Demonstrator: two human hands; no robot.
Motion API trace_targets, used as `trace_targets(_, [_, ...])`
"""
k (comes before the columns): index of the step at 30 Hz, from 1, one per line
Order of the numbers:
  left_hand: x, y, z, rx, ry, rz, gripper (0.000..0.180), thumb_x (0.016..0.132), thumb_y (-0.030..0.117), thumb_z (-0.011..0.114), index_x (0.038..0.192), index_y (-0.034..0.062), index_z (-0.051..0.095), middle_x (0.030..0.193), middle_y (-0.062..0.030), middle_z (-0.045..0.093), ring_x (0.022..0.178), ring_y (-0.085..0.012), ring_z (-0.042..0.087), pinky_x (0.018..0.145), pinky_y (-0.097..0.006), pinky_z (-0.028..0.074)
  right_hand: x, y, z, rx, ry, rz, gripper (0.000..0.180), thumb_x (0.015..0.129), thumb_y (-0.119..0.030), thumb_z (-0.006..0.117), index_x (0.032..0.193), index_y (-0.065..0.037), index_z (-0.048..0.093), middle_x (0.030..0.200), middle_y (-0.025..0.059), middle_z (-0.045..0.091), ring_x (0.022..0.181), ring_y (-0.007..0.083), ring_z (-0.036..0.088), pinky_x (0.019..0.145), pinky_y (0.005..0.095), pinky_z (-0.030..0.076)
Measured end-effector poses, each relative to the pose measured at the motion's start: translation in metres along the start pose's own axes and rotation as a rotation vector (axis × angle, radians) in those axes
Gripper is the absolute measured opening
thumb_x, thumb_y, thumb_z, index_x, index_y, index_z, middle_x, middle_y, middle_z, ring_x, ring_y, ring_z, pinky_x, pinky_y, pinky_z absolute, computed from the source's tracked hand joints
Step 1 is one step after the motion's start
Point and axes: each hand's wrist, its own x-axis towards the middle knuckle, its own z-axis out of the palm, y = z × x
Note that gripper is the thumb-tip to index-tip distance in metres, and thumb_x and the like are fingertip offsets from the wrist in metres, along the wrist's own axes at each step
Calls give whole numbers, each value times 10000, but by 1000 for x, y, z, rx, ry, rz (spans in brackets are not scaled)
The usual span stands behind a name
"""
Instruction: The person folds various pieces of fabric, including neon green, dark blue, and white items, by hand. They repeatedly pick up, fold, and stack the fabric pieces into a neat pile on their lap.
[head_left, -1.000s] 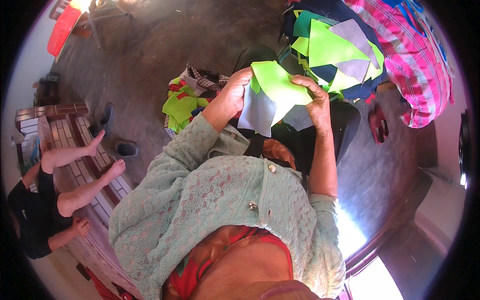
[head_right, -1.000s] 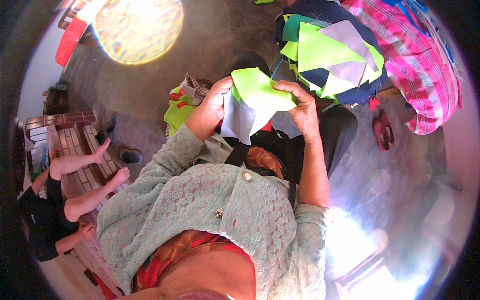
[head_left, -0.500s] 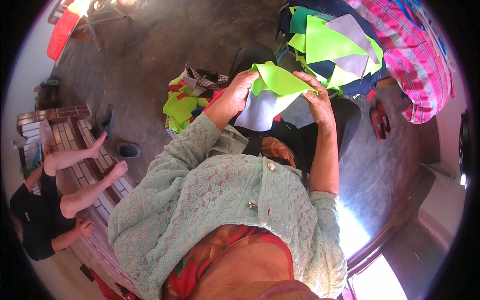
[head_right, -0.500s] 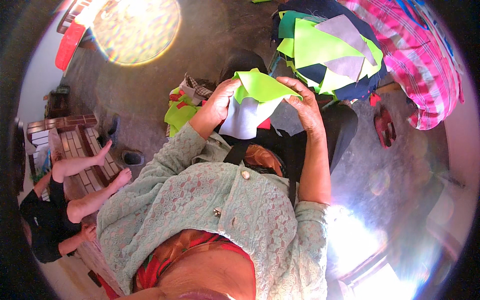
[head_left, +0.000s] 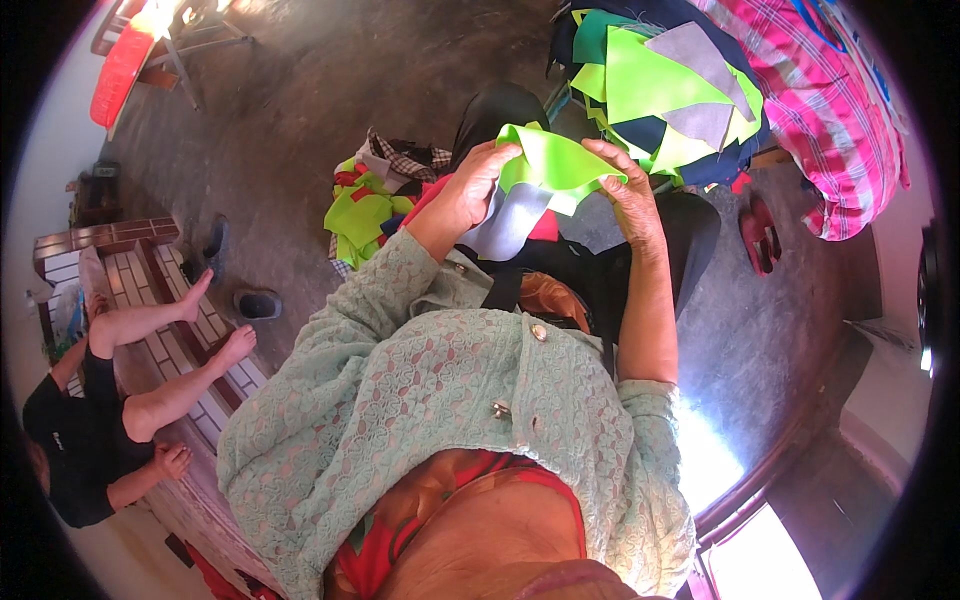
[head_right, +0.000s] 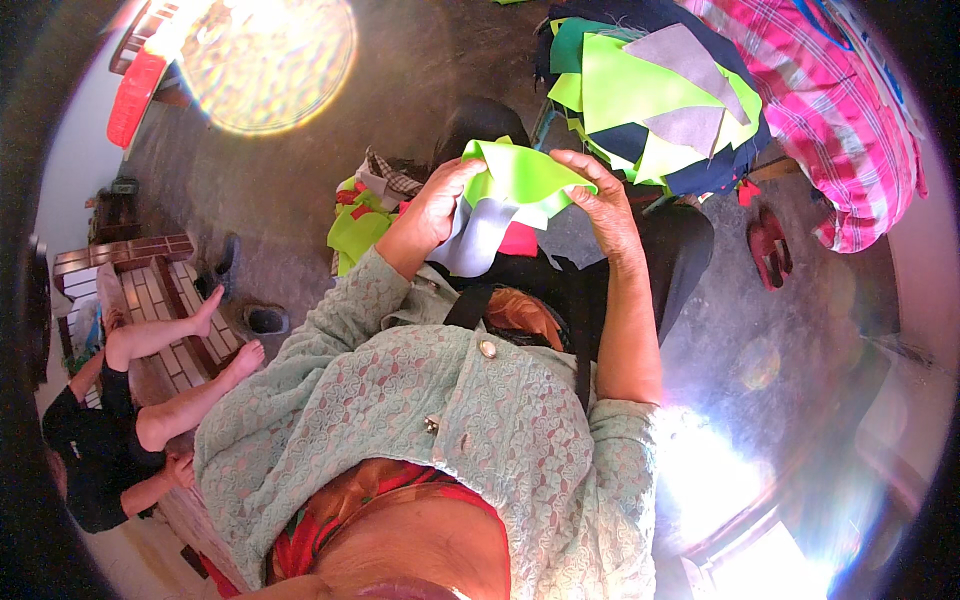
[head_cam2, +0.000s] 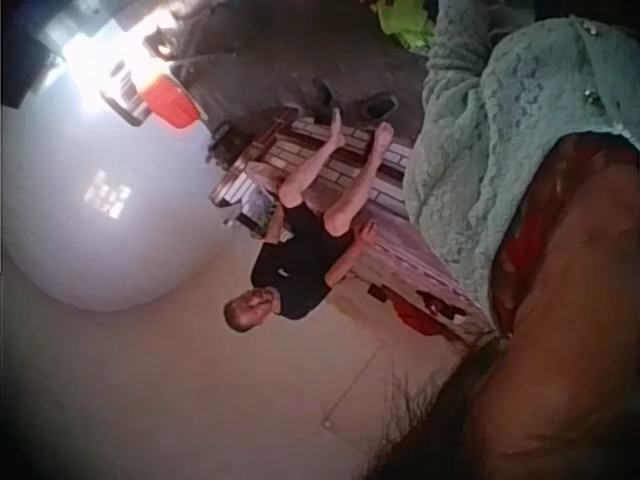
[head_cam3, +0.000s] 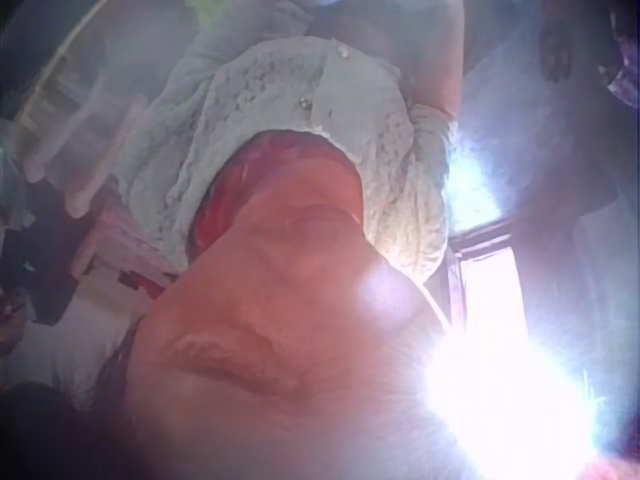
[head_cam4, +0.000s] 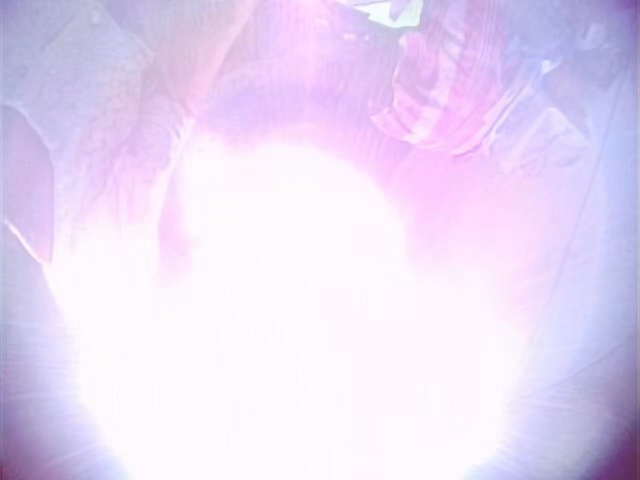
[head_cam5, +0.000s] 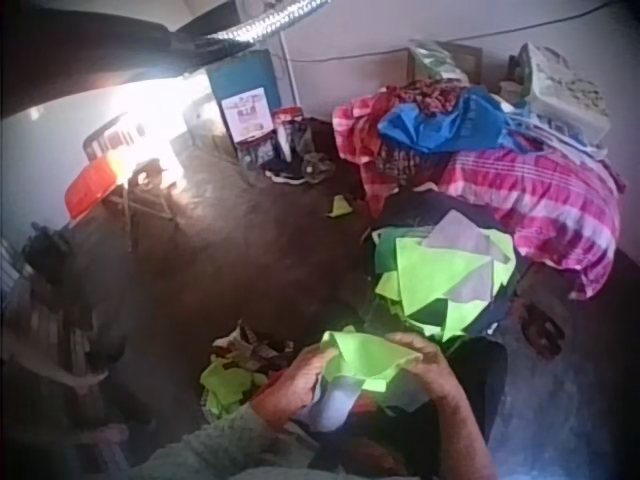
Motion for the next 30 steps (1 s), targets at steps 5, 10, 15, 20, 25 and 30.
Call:
trace_targets(5, [-3, 4, 3, 36, -13, -25, 231, 845, 157, 605, 1023, 9, 593, 919, -57, 647, 781, -142, 625, 726, -281, 501, 1, 7, -4, 35, 128, 43, 417, 808, -371, 665, 1045, -29, 639, 999, 47, 644, 914, 120, 561, 845, 274, 407])
trace_targets(10, [-6, 7, 5, -14, -44, -54, 235, 839, 170, 630, 1012, 15, 593, 903, -50, 646, 760, -130, 629, 700, -272, 509, 1, 6, -3, 95, 382, 251, 405, 828, -421, 643, 948, -35, 652, 886, 17, 631, 825, 99, 552, 790, 250, 411])
trace_targets(15, [-5, 7, 8, -2, -4, -81, 238, 835, 174, 639, 1007, 17, 590, 893, -57, 644, 743, -131, 630, 660, -278, 521, 3, 6, -6, 159, 403, 270, 482, 806, -429, 663, 1007, 2, 584, 953, 60, 598, 871, 134, 562, 776, 273, 445])
trace_targets(20, [-8, 9, 12, 31, 12, -67, 243, 820, 164, 651, 998, 7, 598, 877, -64, 635, 746, -147, 617, 668, -296, 511, 3, 10, -9, 221, 379, 258, 435, 830, -388, 648, 1022, -3, 586, 957, 57, 609, 857, 138, 578, 761, 273, 461])
trace_targets(25, [-1, 6, 0, 32, -47, -74, 275, 828, 129, 643, 1066, 0, 592, 957, -82, 651, 801, -148, 639, 735, -285, 520, 5, 13, -8, 273, 443, 225, 313, 861, -303, 630, 1010, -28, 618, 942, 40, 635, 824, 126, 597, 748, 271, 479])
trace_targets(30, [-6, 12, 8, 41, -86, -63, 291, 815, 104, 646, 1073, -16, 586, 978, -91, 650, 832, -161, 642, 767, -297, 518, 7, 5, -7, 360, 425, 84, 274, 895, -232, 584, 1040, 1, 599, 1000, 76, 636, 883, 165, 610, 799, 301, 490])
